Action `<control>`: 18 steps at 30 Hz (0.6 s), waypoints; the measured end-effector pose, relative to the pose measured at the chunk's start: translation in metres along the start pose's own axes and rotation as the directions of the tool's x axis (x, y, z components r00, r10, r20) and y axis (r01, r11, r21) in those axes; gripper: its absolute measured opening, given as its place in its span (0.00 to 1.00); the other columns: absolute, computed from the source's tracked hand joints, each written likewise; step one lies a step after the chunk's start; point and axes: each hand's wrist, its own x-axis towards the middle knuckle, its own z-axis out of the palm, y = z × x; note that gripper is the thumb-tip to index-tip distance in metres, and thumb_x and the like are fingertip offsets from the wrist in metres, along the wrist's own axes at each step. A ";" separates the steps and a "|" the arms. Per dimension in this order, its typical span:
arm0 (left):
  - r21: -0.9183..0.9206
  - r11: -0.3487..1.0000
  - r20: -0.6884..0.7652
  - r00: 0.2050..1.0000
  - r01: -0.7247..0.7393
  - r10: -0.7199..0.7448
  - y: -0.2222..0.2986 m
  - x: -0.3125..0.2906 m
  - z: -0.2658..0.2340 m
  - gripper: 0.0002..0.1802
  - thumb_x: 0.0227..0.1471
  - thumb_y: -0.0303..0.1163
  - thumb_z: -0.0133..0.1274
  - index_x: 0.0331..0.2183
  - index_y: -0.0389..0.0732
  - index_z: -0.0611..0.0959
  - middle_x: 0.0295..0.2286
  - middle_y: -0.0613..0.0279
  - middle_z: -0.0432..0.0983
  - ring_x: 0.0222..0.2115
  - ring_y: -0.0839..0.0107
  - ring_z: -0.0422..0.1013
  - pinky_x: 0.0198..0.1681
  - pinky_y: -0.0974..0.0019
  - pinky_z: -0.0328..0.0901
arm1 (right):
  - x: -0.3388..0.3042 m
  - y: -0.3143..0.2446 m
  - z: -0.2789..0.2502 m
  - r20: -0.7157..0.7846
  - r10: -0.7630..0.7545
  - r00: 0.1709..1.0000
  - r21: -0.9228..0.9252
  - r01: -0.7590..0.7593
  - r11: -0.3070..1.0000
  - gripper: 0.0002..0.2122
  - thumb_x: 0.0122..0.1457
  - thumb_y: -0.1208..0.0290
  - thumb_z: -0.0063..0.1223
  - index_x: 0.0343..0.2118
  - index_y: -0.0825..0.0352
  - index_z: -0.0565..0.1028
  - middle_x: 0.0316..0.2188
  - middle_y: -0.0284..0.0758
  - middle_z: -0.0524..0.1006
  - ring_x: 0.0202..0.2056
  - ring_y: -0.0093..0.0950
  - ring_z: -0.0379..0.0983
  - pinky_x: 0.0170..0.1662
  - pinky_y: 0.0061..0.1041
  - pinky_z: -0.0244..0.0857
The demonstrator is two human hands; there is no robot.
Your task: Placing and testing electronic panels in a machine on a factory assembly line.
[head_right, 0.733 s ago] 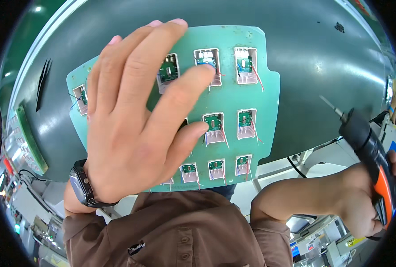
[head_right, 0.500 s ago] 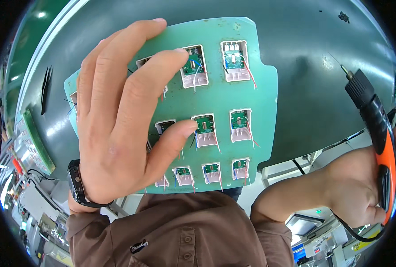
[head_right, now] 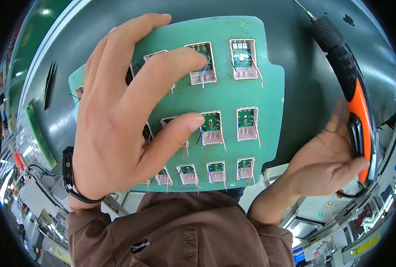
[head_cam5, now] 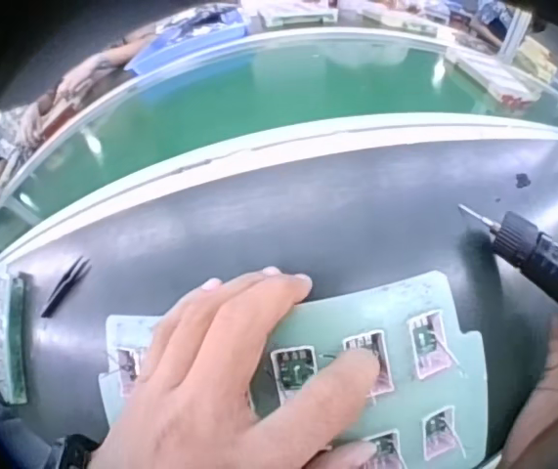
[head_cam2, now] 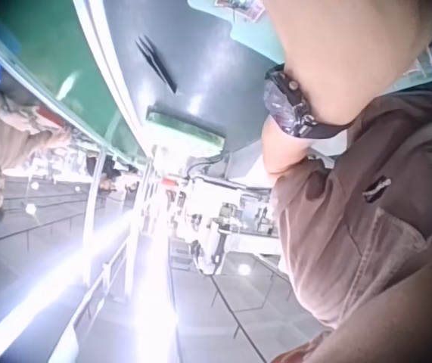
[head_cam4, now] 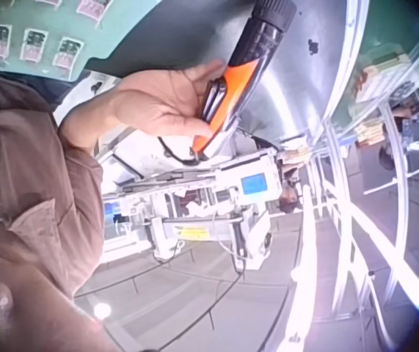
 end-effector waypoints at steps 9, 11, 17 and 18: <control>-0.123 0.966 -0.221 0.942 0.228 -0.251 -0.005 -0.007 -0.040 0.19 0.57 0.36 0.54 0.46 0.34 0.80 0.51 0.43 0.72 0.47 0.54 0.72 0.51 0.55 0.65 | 0.024 -0.004 -0.030 0.278 0.327 0.903 0.168 -0.381 0.909 0.26 0.71 0.59 0.31 0.59 0.82 0.60 0.58 0.62 0.63 0.60 0.55 0.62 0.61 0.45 0.64; -0.176 0.948 -0.272 0.913 0.264 -0.305 -0.011 -0.012 -0.045 0.19 0.59 0.36 0.52 0.46 0.32 0.80 0.50 0.43 0.73 0.47 0.56 0.73 0.51 0.56 0.66 | 0.032 -0.005 -0.044 0.469 0.331 0.819 0.294 -0.498 0.816 0.27 0.71 0.59 0.30 0.60 0.83 0.59 0.58 0.62 0.63 0.60 0.54 0.63 0.59 0.42 0.68; -0.323 0.827 -0.512 0.650 0.460 -0.562 -0.049 -0.046 -0.029 0.13 0.62 0.27 0.49 0.44 0.32 0.81 0.41 0.53 0.81 0.37 0.77 0.75 0.41 0.77 0.66 | 0.050 -0.014 -0.055 0.539 0.504 0.675 0.173 -0.674 0.718 0.27 0.72 0.60 0.30 0.62 0.81 0.54 0.57 0.62 0.64 0.53 0.46 0.72 0.51 0.35 0.76; -0.323 0.825 -0.515 0.645 0.465 -0.565 -0.056 -0.051 -0.029 0.13 0.62 0.27 0.49 0.44 0.32 0.81 0.41 0.53 0.81 0.37 0.77 0.75 0.41 0.77 0.66 | 0.052 -0.015 -0.052 0.558 0.548 0.623 0.163 -0.730 0.664 0.27 0.72 0.61 0.30 0.62 0.81 0.53 0.56 0.62 0.65 0.50 0.46 0.74 0.49 0.35 0.76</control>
